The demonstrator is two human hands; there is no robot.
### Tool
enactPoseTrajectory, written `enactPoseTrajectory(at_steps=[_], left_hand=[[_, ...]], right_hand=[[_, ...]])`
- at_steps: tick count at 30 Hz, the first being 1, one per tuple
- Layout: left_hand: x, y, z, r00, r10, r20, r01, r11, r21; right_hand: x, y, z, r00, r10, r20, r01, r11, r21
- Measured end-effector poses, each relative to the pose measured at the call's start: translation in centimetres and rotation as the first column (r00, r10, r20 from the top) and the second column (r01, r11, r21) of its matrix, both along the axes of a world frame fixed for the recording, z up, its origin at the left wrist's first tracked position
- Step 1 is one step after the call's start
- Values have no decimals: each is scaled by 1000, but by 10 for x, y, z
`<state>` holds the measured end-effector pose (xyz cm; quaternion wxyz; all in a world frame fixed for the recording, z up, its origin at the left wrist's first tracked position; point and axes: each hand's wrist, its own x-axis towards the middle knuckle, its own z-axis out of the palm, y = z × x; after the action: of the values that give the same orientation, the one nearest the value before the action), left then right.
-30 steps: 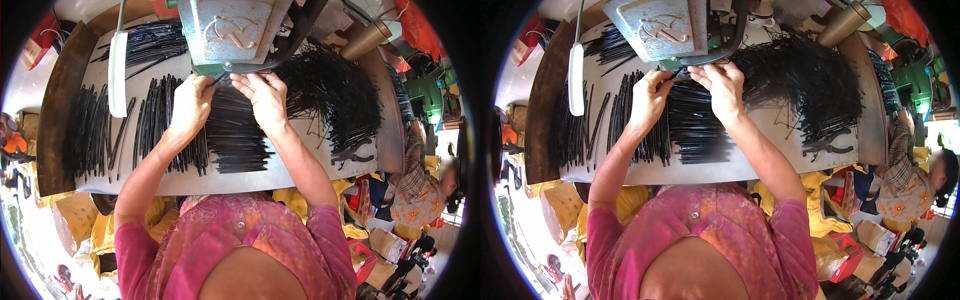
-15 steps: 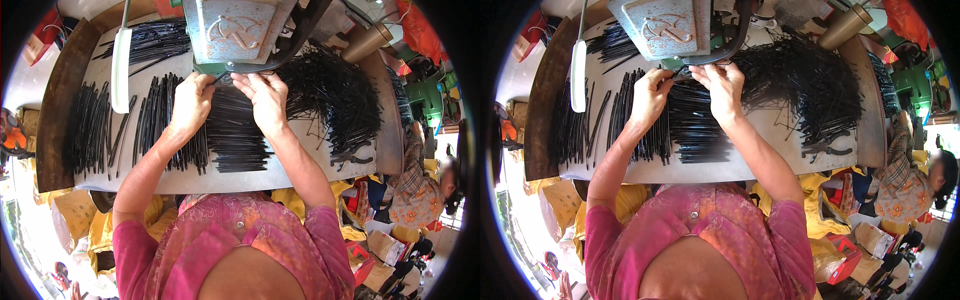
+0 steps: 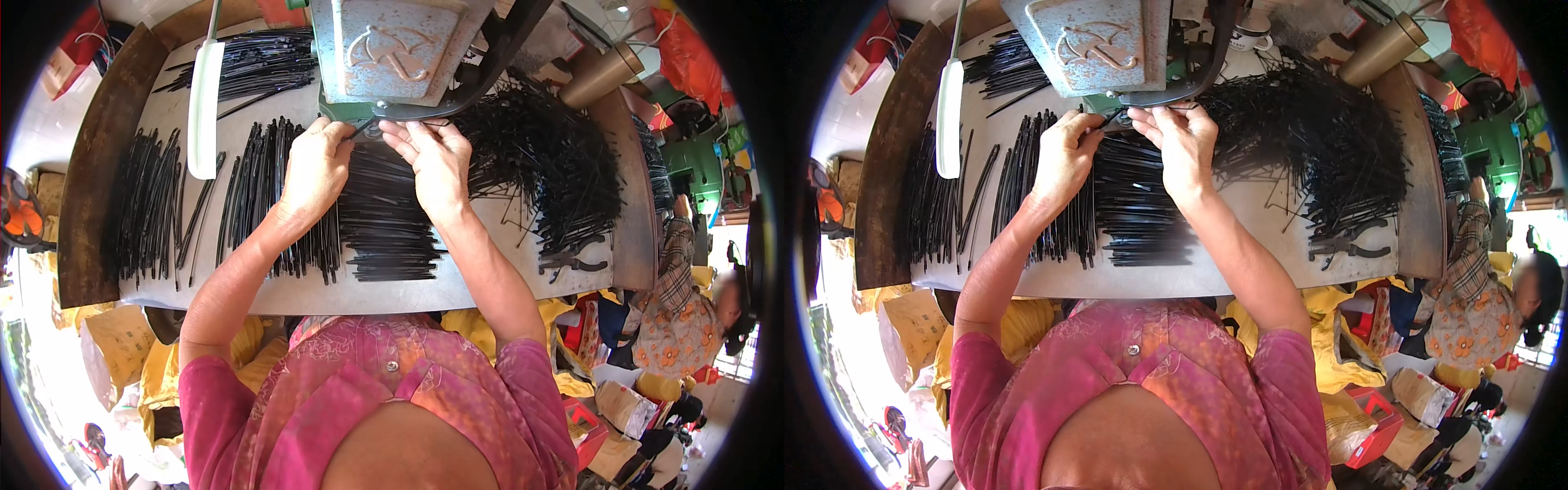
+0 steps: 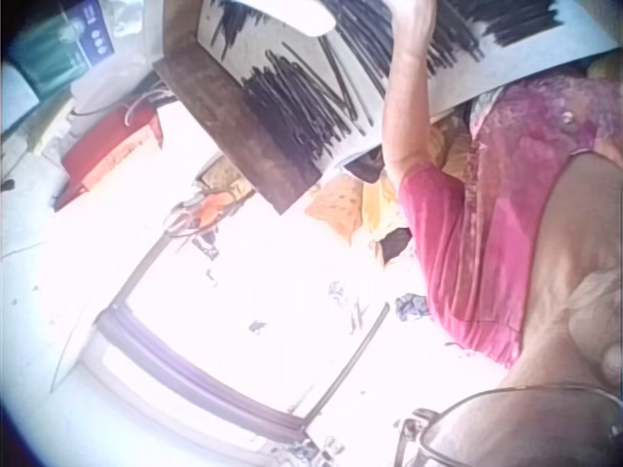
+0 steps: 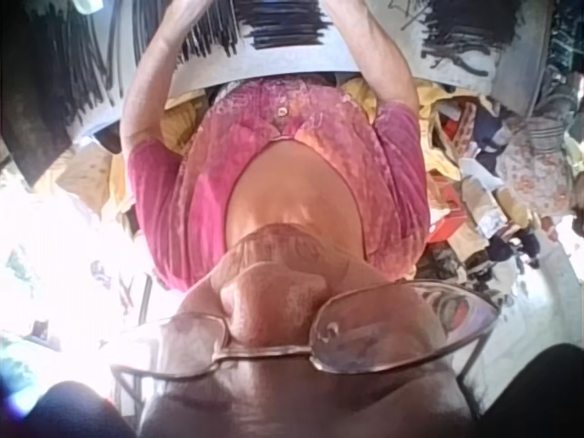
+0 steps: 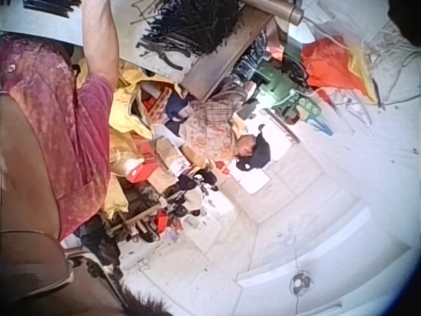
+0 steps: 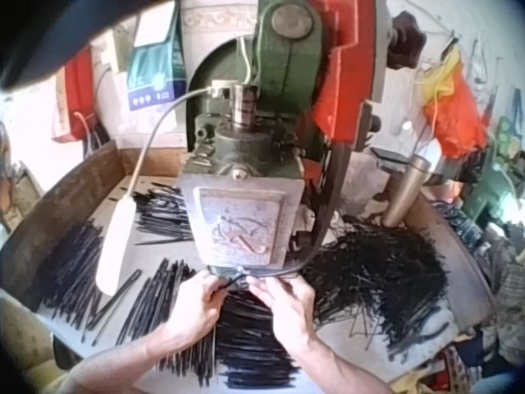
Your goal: Use a specialized press machine to assemble black plastic rods into a fan-like component.
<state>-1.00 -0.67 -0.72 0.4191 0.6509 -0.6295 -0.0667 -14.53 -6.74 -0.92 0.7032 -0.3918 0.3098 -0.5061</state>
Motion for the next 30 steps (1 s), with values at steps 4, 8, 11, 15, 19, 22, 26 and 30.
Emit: enactPoseTrajectory(at_steps=[4, 8, 11, 15, 19, 22, 26, 30], left_hand=[[-3, 1, -3, 982, 49, 182, -37, 997, -64], [-6, 2, -1, 927, 101, 360, -99, 995, -24], [-7, 4, 2, 935, 107, 337, -90, 994, -66], [-10, -1, -1, 944, -18, -329, 62, 990, 125], [-16, 3, 11, 343, 163, -925, 300, 914, 273], [-20, 7, 9, 199, 191, -961, 378, 890, 255], [-23, 8, 11, 79, 165, -983, 401, 898, 183], [-14, 12, 10, 119, 175, -977, 385, 899, 208]], right_hand=[[1, -1, -2, 1000, -4, -7, 4, 1000, 1], [1, -1, -2, 1000, -2, -4, 2, 1000, 20], [2, -1, -1, 999, 19, 48, -22, 997, 68], [-10, -4, 1, 995, 73, 65, -84, 981, 176], [-27, -6, 0, 967, 209, -148, -175, 961, 213], [-29, 0, 5, 957, 228, -177, -194, 962, 193], [-29, 1, 4, 968, 232, -95, -206, 952, 225], [-20, 4, 8, 973, 209, -101, -178, 951, 252]])
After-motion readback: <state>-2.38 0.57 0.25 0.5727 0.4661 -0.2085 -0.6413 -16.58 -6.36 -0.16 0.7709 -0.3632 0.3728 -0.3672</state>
